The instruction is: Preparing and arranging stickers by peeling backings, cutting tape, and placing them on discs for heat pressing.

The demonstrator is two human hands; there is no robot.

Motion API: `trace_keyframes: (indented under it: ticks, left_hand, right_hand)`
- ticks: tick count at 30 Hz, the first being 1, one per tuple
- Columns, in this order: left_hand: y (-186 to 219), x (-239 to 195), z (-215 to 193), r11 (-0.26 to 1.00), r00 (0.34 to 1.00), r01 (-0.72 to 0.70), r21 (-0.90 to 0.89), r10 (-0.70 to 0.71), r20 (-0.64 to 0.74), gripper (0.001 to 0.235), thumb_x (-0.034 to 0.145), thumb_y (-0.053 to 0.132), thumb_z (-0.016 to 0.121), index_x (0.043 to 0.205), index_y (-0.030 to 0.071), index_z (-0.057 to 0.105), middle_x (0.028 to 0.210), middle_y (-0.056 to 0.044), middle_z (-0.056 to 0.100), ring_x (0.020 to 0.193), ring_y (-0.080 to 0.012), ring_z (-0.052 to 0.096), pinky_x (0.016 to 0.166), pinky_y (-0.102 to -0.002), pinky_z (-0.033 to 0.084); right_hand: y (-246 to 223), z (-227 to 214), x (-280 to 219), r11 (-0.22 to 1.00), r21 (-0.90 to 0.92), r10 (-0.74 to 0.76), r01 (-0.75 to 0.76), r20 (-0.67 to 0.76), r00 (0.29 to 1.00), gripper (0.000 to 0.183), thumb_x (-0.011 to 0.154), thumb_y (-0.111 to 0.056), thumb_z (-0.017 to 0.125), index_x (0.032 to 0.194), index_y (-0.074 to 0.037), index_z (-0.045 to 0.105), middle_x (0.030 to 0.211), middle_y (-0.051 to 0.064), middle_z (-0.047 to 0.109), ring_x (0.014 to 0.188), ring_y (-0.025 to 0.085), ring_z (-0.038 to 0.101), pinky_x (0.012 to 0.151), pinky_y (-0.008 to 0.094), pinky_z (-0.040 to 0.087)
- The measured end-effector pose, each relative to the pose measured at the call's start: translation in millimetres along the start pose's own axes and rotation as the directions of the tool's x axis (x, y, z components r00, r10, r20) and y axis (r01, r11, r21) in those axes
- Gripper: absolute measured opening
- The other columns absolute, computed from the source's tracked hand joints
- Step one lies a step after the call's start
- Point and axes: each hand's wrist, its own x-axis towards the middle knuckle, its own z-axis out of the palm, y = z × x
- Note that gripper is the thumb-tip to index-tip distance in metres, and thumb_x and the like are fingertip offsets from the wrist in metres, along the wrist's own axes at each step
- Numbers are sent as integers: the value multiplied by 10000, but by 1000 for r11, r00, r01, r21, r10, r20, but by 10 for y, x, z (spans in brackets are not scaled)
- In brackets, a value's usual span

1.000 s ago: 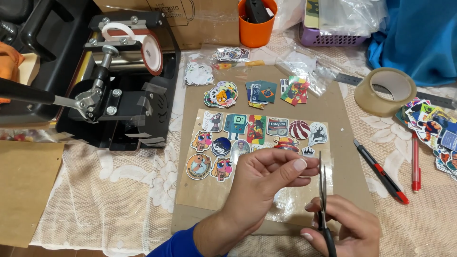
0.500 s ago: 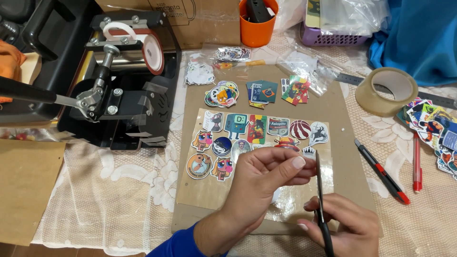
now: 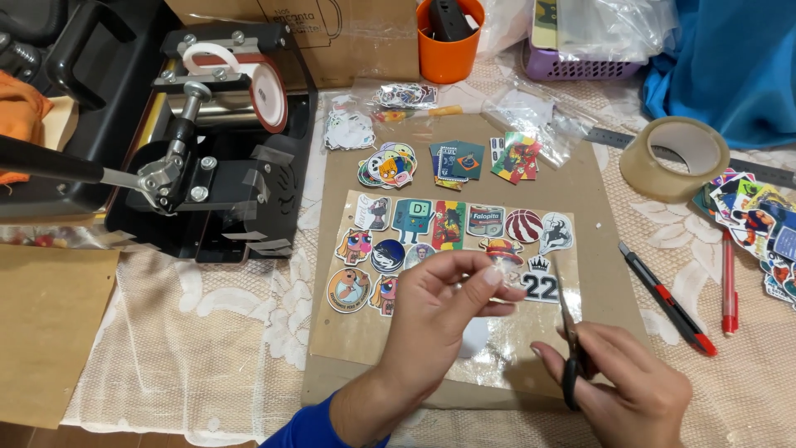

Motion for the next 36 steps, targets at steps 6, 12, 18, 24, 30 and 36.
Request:
trace_keyframes:
  ticks: [6, 12, 18, 24, 30, 36]
  left_hand:
    - [175, 10, -20, 844, 947, -284, 456, 321, -4, 414, 881, 101, 714, 1285, 50, 645, 1027, -76, 713, 984, -152, 689, 951, -312, 615]
    - [244, 102, 5, 777, 977, -193, 600, 208, 44, 559, 810, 147, 762, 1326, 101, 551, 947, 17, 770, 998, -123, 710, 991, -325, 561]
    - [162, 151, -23, 800, 973, -225, 556, 219, 78, 524, 845, 56, 712, 1330, 68, 514, 891, 5, 729, 943, -140, 692, 966, -326, 572]
    - [-15, 157, -247, 507, 749, -636, 582, 586, 309, 493, 943, 3, 689, 1360, 13, 425, 953, -83, 712, 967, -206, 715, 1115, -410, 500]
    - [-27, 350, -1017, -92, 339, -749, 657, 798, 498, 601, 926, -151, 698, 1393, 46, 376, 1048, -170, 638, 906, -250, 673, 813, -332, 640]
    - [-67, 373, -1127, 91, 474, -702, 707, 800, 368, 164, 917, -24, 656, 1060, -35, 576, 929, -140, 648, 873, -237, 637, 802, -310, 597]
  right_hand:
    - [162, -99, -55, 852, -476, -199, 220, 96, 975, 201, 913, -292, 843, 1013, -159, 730, 984, -40, 727, 632, 101, 600, 501, 264, 381]
    - [208, -119, -45, 709, -659, -214, 251, 138, 967, 122, 1004, -348, 763, 1068, -251, 727, 1079, -131, 745, 585, 127, 564, 538, 249, 373]
    - [230, -115, -61, 699, -664, -192, 265, 182, 964, 181, 977, -411, 732, 1085, -266, 726, 1105, -125, 746, 591, 137, 598, 532, 268, 404]
    - [517, -169, -116, 647, -762, 456, -38, 346, 820, 351, 775, -428, 644, 1124, -458, 666, 1213, -256, 633, 719, 123, 735, 500, 324, 554]
    - [1189, -429, 68, 473, -844, 776, -252, 264, 573, 590, 776, -498, 650, 1359, -440, 585, 1391, -118, 597, 1169, 245, 696, 933, 453, 589]
    - [733, -70, 763, 788, -595, 162, 161, 453, 877, 333, 886, -206, 614, 1189, -293, 724, 1299, -38, 684, 1195, 213, 639, 902, 385, 557]
